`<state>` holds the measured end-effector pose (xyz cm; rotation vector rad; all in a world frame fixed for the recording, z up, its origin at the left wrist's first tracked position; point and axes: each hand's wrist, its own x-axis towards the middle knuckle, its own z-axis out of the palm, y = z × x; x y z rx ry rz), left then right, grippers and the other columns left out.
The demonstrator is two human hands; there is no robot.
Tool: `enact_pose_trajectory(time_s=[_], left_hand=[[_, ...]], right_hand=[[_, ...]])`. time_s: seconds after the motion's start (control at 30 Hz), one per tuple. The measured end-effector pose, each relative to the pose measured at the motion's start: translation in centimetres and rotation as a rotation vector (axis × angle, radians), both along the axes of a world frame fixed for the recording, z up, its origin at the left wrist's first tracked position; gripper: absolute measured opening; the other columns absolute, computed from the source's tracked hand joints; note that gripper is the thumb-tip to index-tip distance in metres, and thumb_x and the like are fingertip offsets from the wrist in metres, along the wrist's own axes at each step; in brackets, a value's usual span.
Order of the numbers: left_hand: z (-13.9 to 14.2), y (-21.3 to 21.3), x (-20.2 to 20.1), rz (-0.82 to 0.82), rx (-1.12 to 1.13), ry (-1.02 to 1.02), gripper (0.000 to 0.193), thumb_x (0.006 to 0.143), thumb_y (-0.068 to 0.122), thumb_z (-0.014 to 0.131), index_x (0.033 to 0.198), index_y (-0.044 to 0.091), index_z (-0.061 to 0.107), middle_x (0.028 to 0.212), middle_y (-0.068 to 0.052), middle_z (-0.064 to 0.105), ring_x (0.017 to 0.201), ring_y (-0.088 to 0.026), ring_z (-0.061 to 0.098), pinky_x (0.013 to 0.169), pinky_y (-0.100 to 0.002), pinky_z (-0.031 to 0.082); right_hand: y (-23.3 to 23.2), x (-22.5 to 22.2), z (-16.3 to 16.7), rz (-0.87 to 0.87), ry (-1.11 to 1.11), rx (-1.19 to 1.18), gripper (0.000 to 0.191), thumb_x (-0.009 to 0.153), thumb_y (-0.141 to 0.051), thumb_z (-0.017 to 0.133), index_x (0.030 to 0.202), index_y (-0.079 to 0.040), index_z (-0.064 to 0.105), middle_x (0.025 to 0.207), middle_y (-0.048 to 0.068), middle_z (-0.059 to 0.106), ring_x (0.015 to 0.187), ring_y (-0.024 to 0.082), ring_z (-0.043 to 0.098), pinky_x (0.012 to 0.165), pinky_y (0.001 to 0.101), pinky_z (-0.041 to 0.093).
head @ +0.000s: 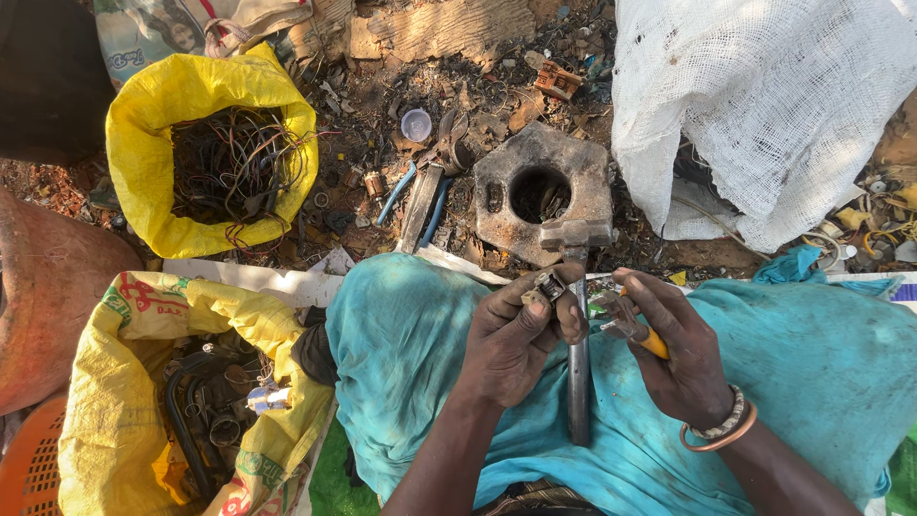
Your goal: The person sits on the ground at an outdoor scrap area and disassembles old metal components by hand. They pick parts from a sack, hold them against a stone anvil, strike them with a hammer, and use pliers to pull pieces apart, placing separated metal pieces aside.
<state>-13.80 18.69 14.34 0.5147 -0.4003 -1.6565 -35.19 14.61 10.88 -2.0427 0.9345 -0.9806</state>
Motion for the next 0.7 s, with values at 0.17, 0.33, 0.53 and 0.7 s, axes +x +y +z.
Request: enact_pose_trajectory(time_s=[0.17,0.33,0.53,0.7], left_hand=[[0.15,0.05,-0.09,-0.022,0.055,0.094,0.054,0.102,0.020,0.071,0.143,-0.011,0.055,0.096,-0.007,0.069,0.088,-0.016,0.061,0.083,-0.033,0.049],[-0.11,-0.01,-0.13,-0.032,0.044,0.052,0.055,0.103,0.022,0.071,0.146,-0.006,0.054,0.095,-0.007,0.068,0.091,-0.016,0.063,0.086,-0.034,0.051],[-0.26,-0.21,-0.07,-0.029,0.075,-0.014,0.057,0.103,0.024,0.069,0.148,-0.007,0.051,0.106,-0.015,0.072,0.096,-0.022,0.071,0.091,-0.037,0.058],[-0.20,-0.29,-0.10,-0.029,0.080,-0.023,0.059,0.104,0.023,0.069,0.151,-0.007,0.050,0.116,-0.021,0.072,0.103,-0.026,0.073,0.094,-0.039,0.060]], right_hand=[[0.07,-0.04,-0.03,-0.053,-0.021,-0.019,0.068,0.090,0.003,0.065,0.153,-0.015,0.044,0.147,0.016,0.058,0.128,0.032,0.065,0.099,0.0407,0.057],[0.35,-0.03,-0.59,-0.111,-0.042,0.069,0.057,0.097,-0.003,0.061,0.152,-0.012,0.047,0.143,0.015,0.060,0.117,0.027,0.068,0.094,0.0378,0.057],[0.19,0.10,-0.78,-0.169,-0.097,0.243,0.048,0.102,-0.012,0.059,0.149,-0.006,0.051,0.131,0.011,0.064,0.096,0.015,0.068,0.084,0.0316,0.056],[-0.17,0.23,-0.61,-0.192,-0.219,0.390,0.040,0.107,-0.017,0.053,0.144,-0.002,0.053,0.136,0.010,0.065,0.097,0.014,0.066,0.087,0.0308,0.055]])
